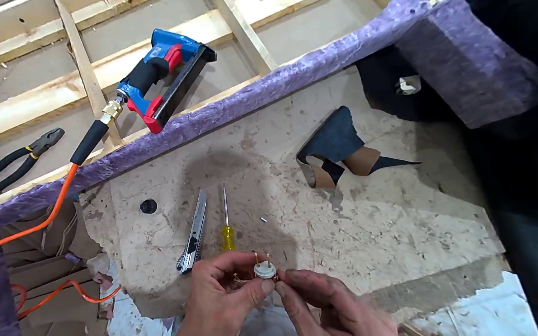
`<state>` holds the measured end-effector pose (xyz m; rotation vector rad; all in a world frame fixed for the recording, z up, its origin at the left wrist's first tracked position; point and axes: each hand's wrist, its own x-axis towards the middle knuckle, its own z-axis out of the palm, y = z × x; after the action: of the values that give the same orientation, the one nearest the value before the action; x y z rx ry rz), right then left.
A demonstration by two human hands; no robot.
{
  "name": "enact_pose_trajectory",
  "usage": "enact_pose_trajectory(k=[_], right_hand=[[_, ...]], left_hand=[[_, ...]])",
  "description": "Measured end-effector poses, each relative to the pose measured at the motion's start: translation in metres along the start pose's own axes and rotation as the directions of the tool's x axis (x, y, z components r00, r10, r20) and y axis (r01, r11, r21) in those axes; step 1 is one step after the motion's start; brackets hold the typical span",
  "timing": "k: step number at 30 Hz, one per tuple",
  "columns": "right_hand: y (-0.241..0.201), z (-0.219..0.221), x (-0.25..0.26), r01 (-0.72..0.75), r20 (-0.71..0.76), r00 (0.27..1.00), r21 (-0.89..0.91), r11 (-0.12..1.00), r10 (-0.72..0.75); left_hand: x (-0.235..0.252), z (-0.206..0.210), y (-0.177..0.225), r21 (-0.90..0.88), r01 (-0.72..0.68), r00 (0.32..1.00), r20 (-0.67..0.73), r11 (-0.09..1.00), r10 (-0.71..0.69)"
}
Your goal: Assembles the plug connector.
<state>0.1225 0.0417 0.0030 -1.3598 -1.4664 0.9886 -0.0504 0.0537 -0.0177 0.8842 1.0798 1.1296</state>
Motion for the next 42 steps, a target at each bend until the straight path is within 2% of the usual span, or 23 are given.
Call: enact_pose_trajectory(k=[4, 10, 14, 19, 25, 28, 30, 33, 39, 42], right_hand=[[-0.004, 0.001, -0.001, 0.057, 0.013, 0.998, -0.173, 0.983, -0.055], [-0.008, 0.006, -0.002, 0.162, 0.019, 0.986, -0.349, 0.923, -0.166], [-0.014, 0.005, 0.001, 0.138, 0.038, 0.990, -0.308, 0.941, -0.133], [-0.009, 0.004, 0.003, 0.002, 0.016, 1.000, -0.091, 0.996, 0.000], [-0.004, 0.008, -0.001, 0.074, 0.000, 0.997, -0.204, 0.976, -0.076], [0.004, 0.010, 0.000, 0.120, -0.014, 0.992, -0.242, 0.963, -0.127], [0.010, 0.011, 0.000, 0.132, -0.029, 0.989, -0.227, 0.965, -0.142], [0.014, 0.010, 0.001, 0.107, -0.053, 0.992, -0.183, 0.977, -0.118], [0.018, 0.012, 0.001, 0.125, -0.104, 0.984, -0.199, 0.972, -0.148], [0.020, 0.015, 0.001, 0.151, -0.125, 0.975, -0.230, 0.961, -0.183]], left_hand=[[0.000, 0.001, 0.001, 0.034, -0.035, 0.999, -0.010, 0.999, 0.035], [0.001, 0.001, 0.006, 0.085, 0.019, 0.998, -0.058, 0.996, -0.014], [0.001, 0.000, 0.003, 0.062, 0.017, 0.997, -0.077, 0.998, -0.013], [-0.001, 0.002, -0.001, 0.012, 0.013, 0.998, -0.067, 1.000, -0.013], [0.000, 0.006, -0.005, -0.059, 0.049, 0.992, -0.117, 0.997, -0.055], [0.002, 0.003, -0.006, -0.216, 0.170, 0.979, -0.077, 0.962, -0.190], [0.004, 0.002, -0.006, -0.341, 0.276, 0.951, -0.041, 0.898, -0.308], [0.003, 0.001, -0.005, -0.418, 0.372, 0.912, 0.001, 0.829, -0.409], [0.002, 0.003, -0.005, -0.394, 0.374, 0.913, -0.004, 0.840, -0.409], [0.002, 0.005, -0.008, -0.390, 0.320, 0.933, -0.026, 0.863, -0.358]])
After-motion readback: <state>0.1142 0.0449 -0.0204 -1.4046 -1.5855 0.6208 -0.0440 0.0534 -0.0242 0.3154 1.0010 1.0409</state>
